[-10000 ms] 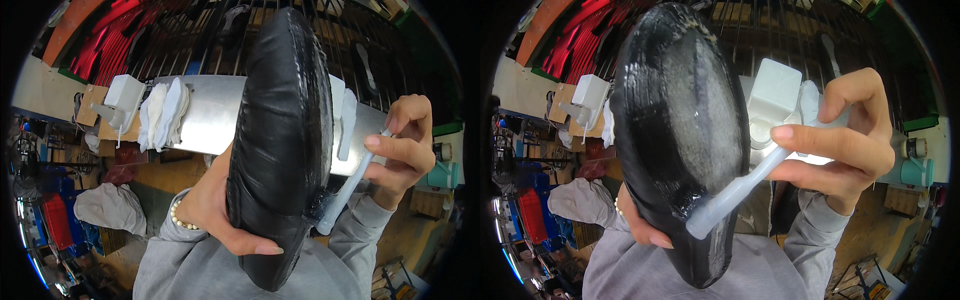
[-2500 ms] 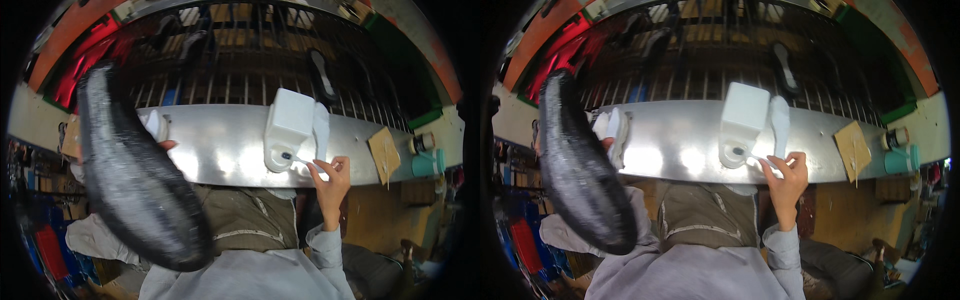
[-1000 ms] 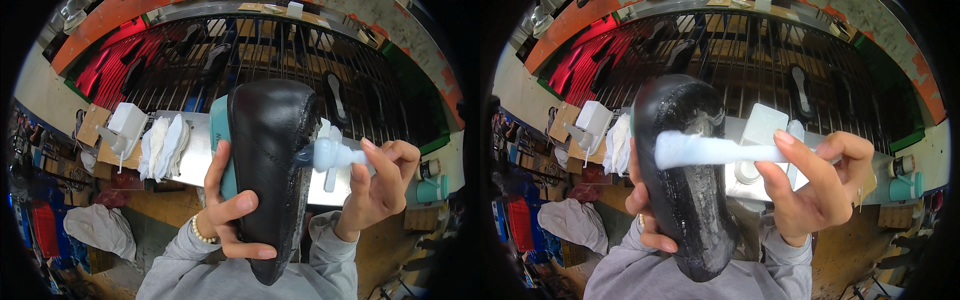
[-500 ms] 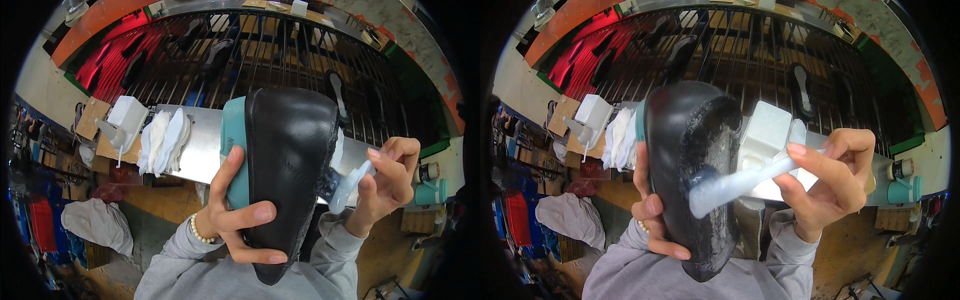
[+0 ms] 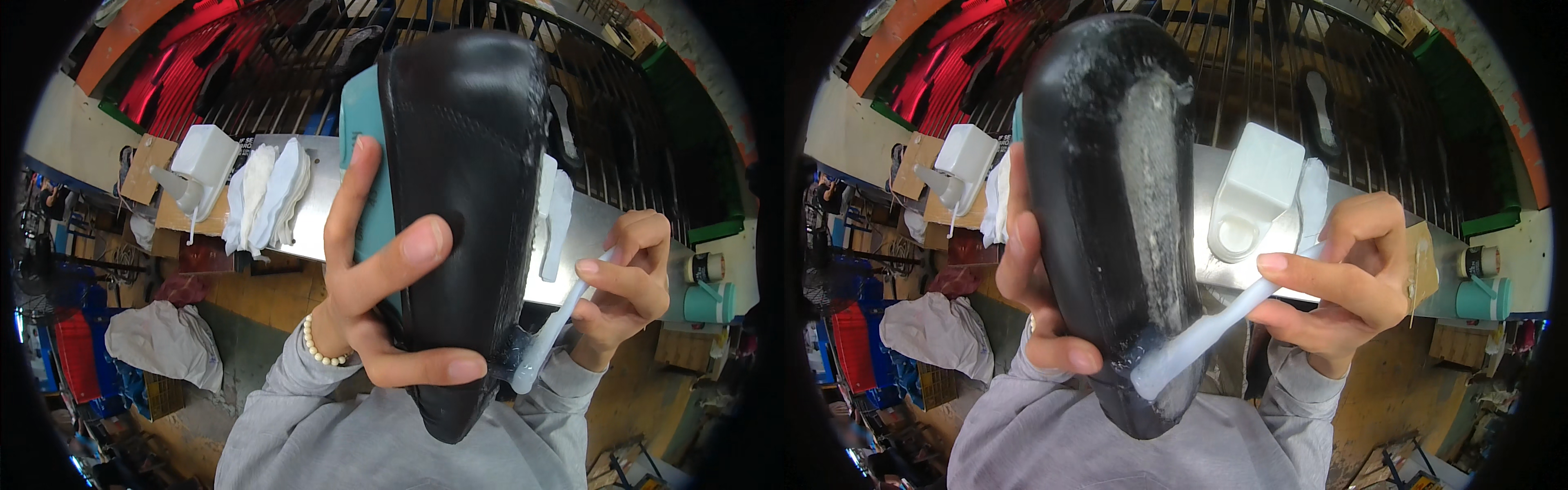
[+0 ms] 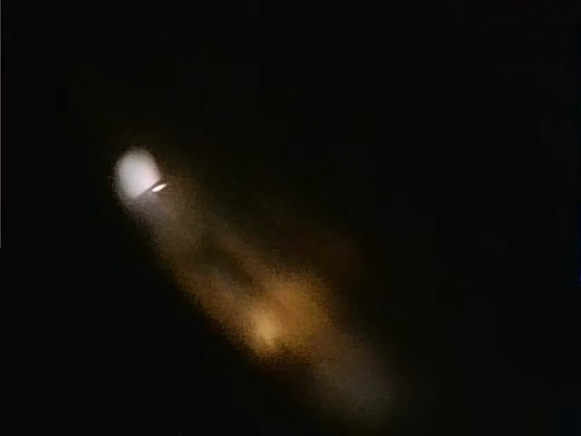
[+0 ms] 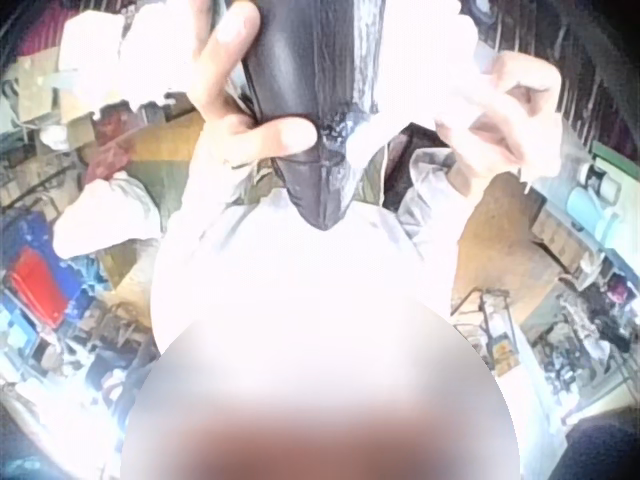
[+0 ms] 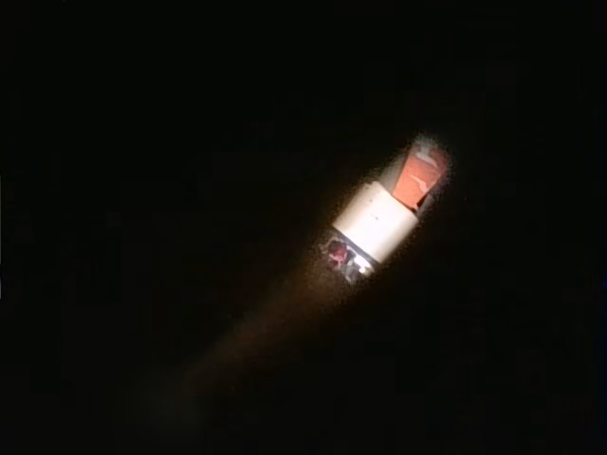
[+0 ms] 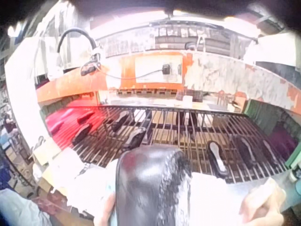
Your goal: The person repeatedly applies a white adhesive to the soles of black shoes using a small brush. They dip the brush into a container, spread the glue along the sole edges, and place the shoes on a metal rack after each application.
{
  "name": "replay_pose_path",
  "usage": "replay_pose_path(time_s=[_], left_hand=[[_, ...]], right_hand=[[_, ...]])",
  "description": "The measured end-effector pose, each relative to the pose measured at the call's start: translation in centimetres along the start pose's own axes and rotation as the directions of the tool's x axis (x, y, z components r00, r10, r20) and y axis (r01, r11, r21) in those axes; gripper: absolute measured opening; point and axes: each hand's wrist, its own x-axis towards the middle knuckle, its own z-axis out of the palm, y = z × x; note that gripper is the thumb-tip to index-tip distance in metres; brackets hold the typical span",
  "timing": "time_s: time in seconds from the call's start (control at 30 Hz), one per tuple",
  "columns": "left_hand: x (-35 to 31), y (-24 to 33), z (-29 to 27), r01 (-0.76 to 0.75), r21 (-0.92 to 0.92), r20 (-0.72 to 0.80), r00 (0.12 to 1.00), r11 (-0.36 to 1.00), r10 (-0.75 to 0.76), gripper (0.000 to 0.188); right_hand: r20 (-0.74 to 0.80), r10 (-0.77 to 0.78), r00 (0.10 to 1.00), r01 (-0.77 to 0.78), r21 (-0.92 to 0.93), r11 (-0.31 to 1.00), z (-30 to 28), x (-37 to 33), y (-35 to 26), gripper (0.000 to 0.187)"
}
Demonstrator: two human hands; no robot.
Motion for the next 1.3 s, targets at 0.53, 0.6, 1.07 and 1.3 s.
replay_pose_path(time_s=[0.53,0.6,1.07,1.3], left_hand=[[0.6,-1.1,0.0,0.125,0.021,-0.087,0.989,0.992,-0.122,0.056],[0.6,-1.4,-0.2,0.110,-0.030,-0.130,0.985,0.993,-0.113,0.054],[0.9,-1.5,-1.0,0.137,0.115,-0.115,0.986,0.984,-0.123,0.053],[1.0,-0.5,0.3,0.145,0.038,-0.151,0.979,0.989,-0.138,0.047]], right_hand=[[-0.100,0.304,0.948,-0.291,0.126,0.949,2.5,-2.7,-0.8,0.039],[-0.136,0.398,0.907,-0.389,0.089,0.917,2.7,-3.3,-1.1,0.036],[-0.092,0.288,0.953,-0.295,-0.068,0.953,1.8,-1.9,-2.2,0.040],[-0.065,0.225,0.972,-0.228,-0.039,0.973,1.1,-0.6,-0.6,0.040]])
